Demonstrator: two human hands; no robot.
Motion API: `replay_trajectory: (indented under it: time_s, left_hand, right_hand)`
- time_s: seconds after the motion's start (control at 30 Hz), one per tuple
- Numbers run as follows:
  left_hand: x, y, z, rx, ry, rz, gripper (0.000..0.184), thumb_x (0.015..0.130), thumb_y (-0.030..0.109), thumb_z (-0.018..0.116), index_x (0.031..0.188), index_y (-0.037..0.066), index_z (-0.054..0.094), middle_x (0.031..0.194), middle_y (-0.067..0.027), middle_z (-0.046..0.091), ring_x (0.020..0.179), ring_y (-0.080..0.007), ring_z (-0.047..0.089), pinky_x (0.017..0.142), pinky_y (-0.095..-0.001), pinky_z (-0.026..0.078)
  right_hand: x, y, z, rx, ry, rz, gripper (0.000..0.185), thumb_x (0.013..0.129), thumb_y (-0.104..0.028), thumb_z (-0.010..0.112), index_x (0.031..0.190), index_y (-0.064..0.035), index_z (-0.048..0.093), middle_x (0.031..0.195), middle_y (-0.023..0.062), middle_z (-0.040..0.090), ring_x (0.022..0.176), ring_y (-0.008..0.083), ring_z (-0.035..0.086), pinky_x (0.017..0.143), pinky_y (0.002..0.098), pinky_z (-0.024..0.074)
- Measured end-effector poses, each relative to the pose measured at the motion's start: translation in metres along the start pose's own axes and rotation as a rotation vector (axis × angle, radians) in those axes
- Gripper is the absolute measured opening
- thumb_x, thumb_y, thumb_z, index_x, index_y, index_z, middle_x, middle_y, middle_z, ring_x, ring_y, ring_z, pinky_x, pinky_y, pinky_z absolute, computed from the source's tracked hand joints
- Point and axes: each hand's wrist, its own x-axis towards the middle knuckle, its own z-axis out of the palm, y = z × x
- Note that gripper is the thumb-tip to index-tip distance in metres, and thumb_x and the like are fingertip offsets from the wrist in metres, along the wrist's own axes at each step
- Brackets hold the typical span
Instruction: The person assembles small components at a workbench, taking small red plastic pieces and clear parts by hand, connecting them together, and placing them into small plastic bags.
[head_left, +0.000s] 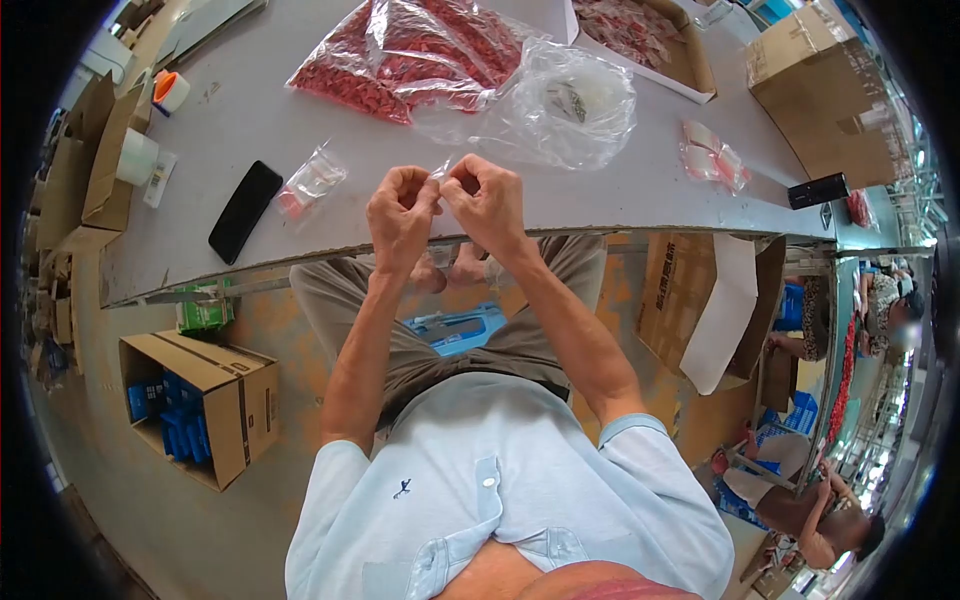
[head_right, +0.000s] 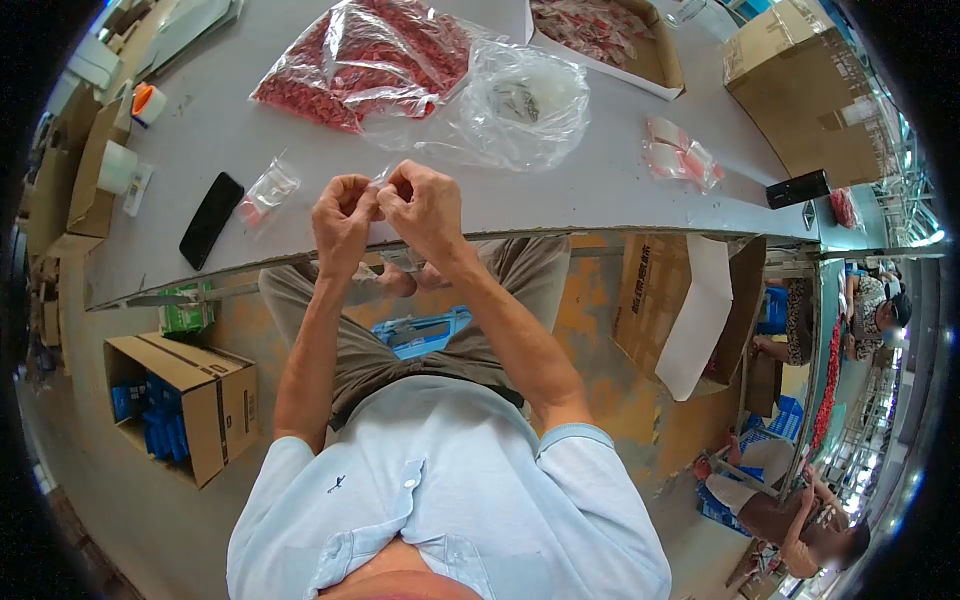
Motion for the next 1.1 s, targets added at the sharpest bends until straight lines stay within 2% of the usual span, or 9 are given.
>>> replay_trajectory:
  time_s: [0.17,0.23,0.37,0.47,0.53,0.63,0.97,1.03,1.1]
  left_hand:
    - [0.007,-0.008,0.008,-0.150,-0.016,-0.032,0.008,0.098,0.003,0.068,0.103,-0.002,0.070,0.086,-0.0039,0.071,0.074,-0.0084,0.066,0.068,-0.0232,0.055]
    - [0.012,-0.014,0.012,0.017,-0.040,0.058,0.007,0.097,0.001,0.069,0.103,-0.002,0.071,0.085,-0.0027,0.071,0.074,-0.0087,0.066,0.068,-0.0235,0.054]
    - [0.015,-0.020,0.019,0.131,-0.051,0.161,0.008,0.096,0.000,0.070,0.103,-0.001,0.071,0.083,-0.0015,0.071,0.074,-0.0073,0.064,0.068,-0.0236,0.053]
    - [0.015,-0.017,0.020,0.169,-0.008,0.213,0.008,0.092,0.002,0.073,0.099,-0.001,0.072,0.078,-0.0039,0.070,0.069,-0.0089,0.063,0.066,-0.0268,0.053]
    - [0.015,-0.017,0.019,0.190,0.011,0.217,0.008,0.092,0.001,0.072,0.099,-0.001,0.071,0.078,-0.0048,0.070,0.070,-0.0093,0.064,0.066,-0.0266,0.053]
    - [0.016,-0.015,0.017,0.158,0.001,0.186,0.008,0.091,0.001,0.072,0.099,0.000,0.071,0.078,-0.0057,0.070,0.070,-0.0099,0.064,0.066,-0.0268,0.053]
    - [0.015,-0.016,0.016,0.168,-0.005,0.204,0.007,0.094,0.002,0.072,0.101,-0.001,0.071,0.079,0.0002,0.068,0.072,-0.0051,0.059,0.066,-0.0229,0.051]
    - [0.016,-0.015,0.016,0.167,-0.014,0.195,0.009,0.091,0.002,0.073,0.099,-0.001,0.071,0.079,-0.0070,0.071,0.070,-0.0116,0.065,0.067,-0.0283,0.054]
    - [0.018,-0.018,0.017,0.170,-0.012,0.199,0.008,0.091,0.002,0.073,0.099,-0.001,0.071,0.079,-0.0069,0.071,0.070,-0.0112,0.065,0.067,-0.0281,0.054]
  right_hand:
    - [-0.002,0.002,-0.020,0.026,-0.046,0.010,0.011,0.086,-0.011,0.071,0.089,-0.0015,0.074,0.074,0.0145,0.072,0.063,0.0207,0.069,0.060,0.0338,0.0550]
    - [0.018,0.011,-0.054,-0.075,-0.043,-0.180,0.010,0.090,-0.010,0.070,0.093,-0.0016,0.075,0.076,0.0130,0.073,0.065,0.0180,0.070,0.061,0.0322,0.0552]
    - [0.102,0.052,-0.140,-0.288,0.076,-0.070,0.016,0.095,-0.011,0.066,0.101,-0.0033,0.079,0.080,0.0098,0.075,0.069,0.0140,0.070,0.064,0.0292,0.0548]
    - [0.149,0.098,-0.176,-0.330,-0.099,0.057,0.021,0.090,-0.014,0.067,0.104,-0.0040,0.079,0.083,0.0124,0.077,0.074,0.0197,0.074,0.069,0.0320,0.0569]
    - [0.166,0.106,-0.186,-0.734,-0.361,0.073,0.028,0.083,-0.017,0.067,0.105,-0.0026,0.078,0.093,0.0172,0.077,0.089,0.0295,0.075,0.082,0.0386,0.0584]
    - [0.177,0.115,-0.185,-1.056,-0.400,0.015,0.034,0.077,-0.019,0.068,0.105,-0.0017,0.076,0.105,0.0217,0.076,0.105,0.0376,0.071,0.093,0.0442,0.0559]
    - [0.181,0.109,-0.175,-0.939,-0.382,0.237,0.030,0.073,-0.014,0.068,0.099,-0.0012,0.075,0.103,0.0230,0.075,0.102,0.0393,0.071,0.089,0.0443,0.0559]
    - [0.176,0.095,-0.168,-0.821,-0.472,0.347,0.029,0.074,-0.014,0.070,0.099,-0.0003,0.074,0.100,0.0231,0.075,0.098,0.0390,0.072,0.086,0.0447,0.0560]
    - [0.169,0.107,-0.161,-0.840,-0.443,0.170,0.026,0.076,-0.014,0.070,0.098,0.0001,0.074,0.098,0.0230,0.075,0.096,0.0385,0.072,0.085,0.0445,0.0560]
